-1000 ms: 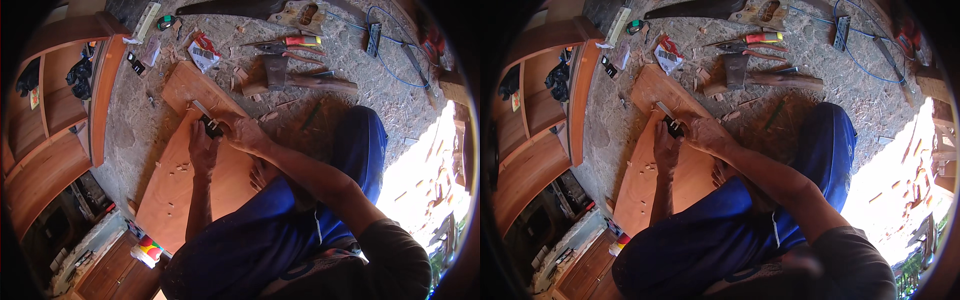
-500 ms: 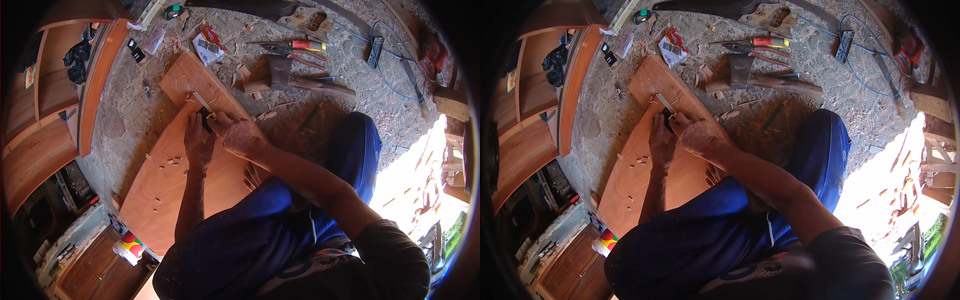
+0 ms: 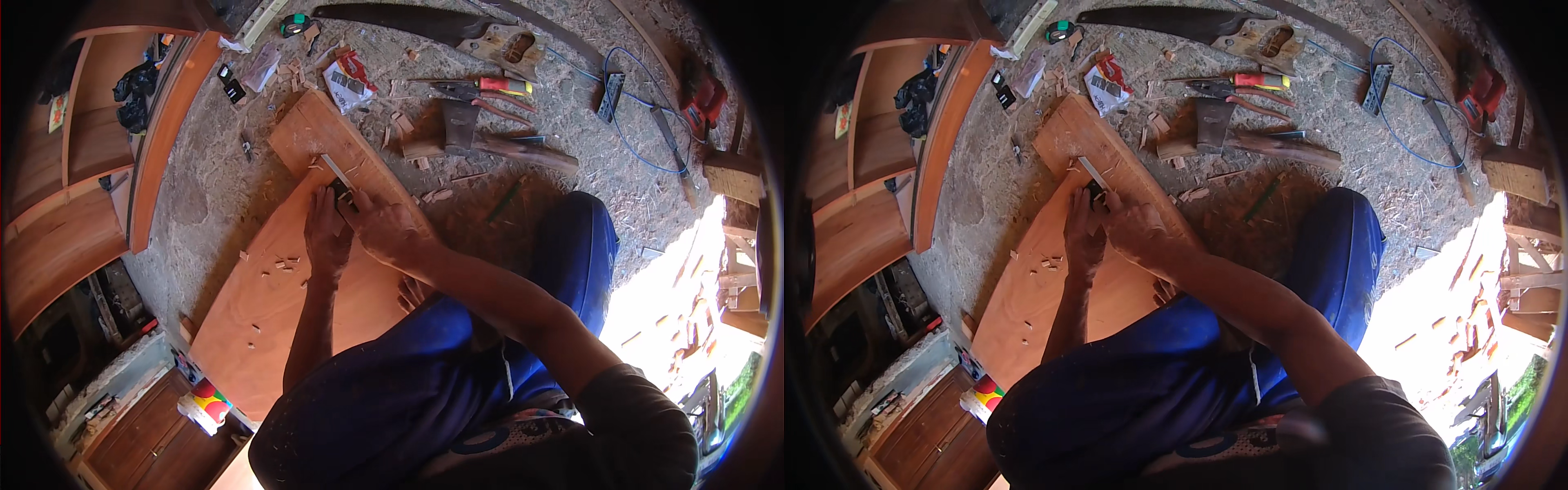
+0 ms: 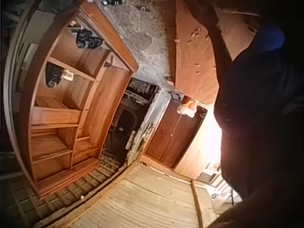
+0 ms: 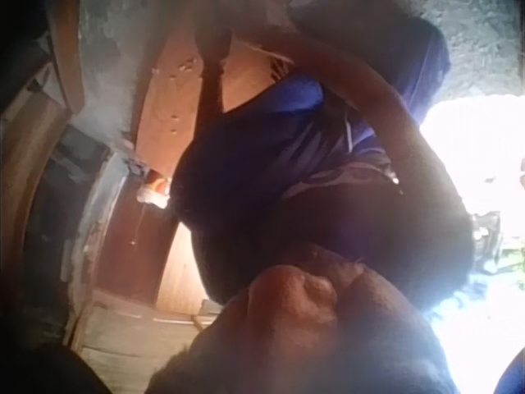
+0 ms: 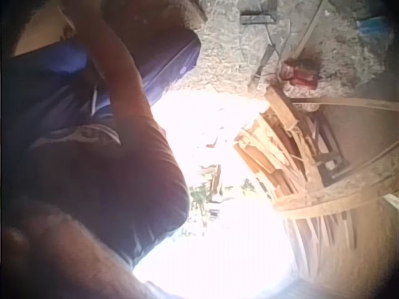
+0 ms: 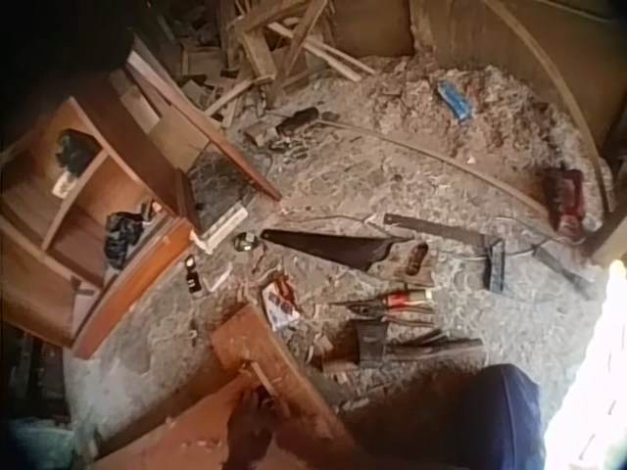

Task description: The person sits on the floor and uses a chisel and mallet to carve a wooden plank. They repeatedly strike the chisel to remove wood chips and shape the edge of the plank. The person also uses a square tool to check the alignment of the carved edge.

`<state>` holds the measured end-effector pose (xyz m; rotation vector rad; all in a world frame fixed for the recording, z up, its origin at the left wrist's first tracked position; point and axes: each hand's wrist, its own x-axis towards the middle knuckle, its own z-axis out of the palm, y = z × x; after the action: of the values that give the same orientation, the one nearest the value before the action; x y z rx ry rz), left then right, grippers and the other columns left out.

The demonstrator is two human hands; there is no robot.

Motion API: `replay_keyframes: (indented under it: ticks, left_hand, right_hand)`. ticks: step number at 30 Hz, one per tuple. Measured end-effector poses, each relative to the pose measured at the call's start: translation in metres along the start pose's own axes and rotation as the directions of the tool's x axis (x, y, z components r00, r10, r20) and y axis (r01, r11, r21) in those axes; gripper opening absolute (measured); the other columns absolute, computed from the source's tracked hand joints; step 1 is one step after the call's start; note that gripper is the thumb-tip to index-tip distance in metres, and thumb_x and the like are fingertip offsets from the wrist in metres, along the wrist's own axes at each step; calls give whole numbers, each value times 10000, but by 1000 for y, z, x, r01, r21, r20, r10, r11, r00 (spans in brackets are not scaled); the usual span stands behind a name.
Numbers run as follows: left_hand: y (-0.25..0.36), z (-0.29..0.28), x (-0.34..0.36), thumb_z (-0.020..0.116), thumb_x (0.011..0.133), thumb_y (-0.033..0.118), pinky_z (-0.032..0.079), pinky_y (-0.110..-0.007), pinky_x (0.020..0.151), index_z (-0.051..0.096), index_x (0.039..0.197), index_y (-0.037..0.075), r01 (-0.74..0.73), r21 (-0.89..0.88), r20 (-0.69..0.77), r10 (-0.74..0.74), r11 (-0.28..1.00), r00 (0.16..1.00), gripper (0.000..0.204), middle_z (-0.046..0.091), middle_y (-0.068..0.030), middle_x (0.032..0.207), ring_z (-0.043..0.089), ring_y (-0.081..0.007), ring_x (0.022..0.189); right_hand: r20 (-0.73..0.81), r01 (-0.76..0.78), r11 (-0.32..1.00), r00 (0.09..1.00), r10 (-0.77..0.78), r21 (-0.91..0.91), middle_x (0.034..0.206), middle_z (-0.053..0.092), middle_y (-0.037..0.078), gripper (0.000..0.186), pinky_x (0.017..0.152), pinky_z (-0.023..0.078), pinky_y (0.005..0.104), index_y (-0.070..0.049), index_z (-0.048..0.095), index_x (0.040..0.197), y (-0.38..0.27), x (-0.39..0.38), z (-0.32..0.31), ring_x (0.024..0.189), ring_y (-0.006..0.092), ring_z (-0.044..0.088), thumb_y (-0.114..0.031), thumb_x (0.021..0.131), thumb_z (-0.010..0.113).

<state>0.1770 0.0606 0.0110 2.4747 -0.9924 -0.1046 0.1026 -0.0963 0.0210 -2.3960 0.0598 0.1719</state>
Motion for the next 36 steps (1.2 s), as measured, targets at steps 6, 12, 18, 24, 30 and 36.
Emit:
replay_keyframes:
  ticks: [6,12,18,24,30,36]
  left_hand:
    - [2,1,0,713,901,451,345,-533,1162,510,1393,-76,5,-3,-3,-5,1000,1000,749,493,-306,1457,429,-487,1387]
    - [-1,-1,-4,718,888,461,340,-513,1163,493,1424,-58,61,-6,24,-61,998,998,779,466,-282,1496,405,-469,1414]
    - [0,-1,-4,731,862,459,327,-497,1174,484,1453,-21,140,19,60,-141,990,988,801,438,-230,1541,370,-434,1448]
    - [-1,2,-7,765,839,380,331,-492,1175,495,1453,-5,171,11,49,-171,985,984,773,437,-198,1553,368,-415,1455]
    - [1,2,-4,817,795,220,360,-472,1167,517,1439,5,173,18,44,-173,985,984,743,444,-186,1551,383,-394,1451]
    - [5,0,-3,820,804,235,386,-472,1151,519,1438,10,166,26,34,-167,986,985,738,456,-188,1542,406,-401,1435]
  right_hand:
    - [17,31,998,999,-30,-61,1285,546,160,538,838,571,474,-102,493,1400,6,-4,1,1216,337,562,-203,894,644]
    - [112,169,970,982,-151,-175,1167,642,176,614,729,587,455,-146,467,1461,13,-3,-9,1031,334,657,-213,882,659]
    - [106,195,965,978,-178,-175,921,733,154,633,592,590,446,-203,467,1483,24,0,-3,721,296,743,-205,881,664]
    - [289,300,887,936,-203,-350,885,748,92,592,623,583,386,-49,458,1436,8,8,-31,778,259,748,-204,901,658]
    - [214,422,819,906,-365,-388,939,737,87,404,580,561,384,1,618,1241,23,10,-27,766,249,743,-211,899,663]
    - [304,492,761,868,-392,-424,832,705,45,386,536,534,405,-35,634,1247,25,27,-38,710,243,722,-199,898,662]
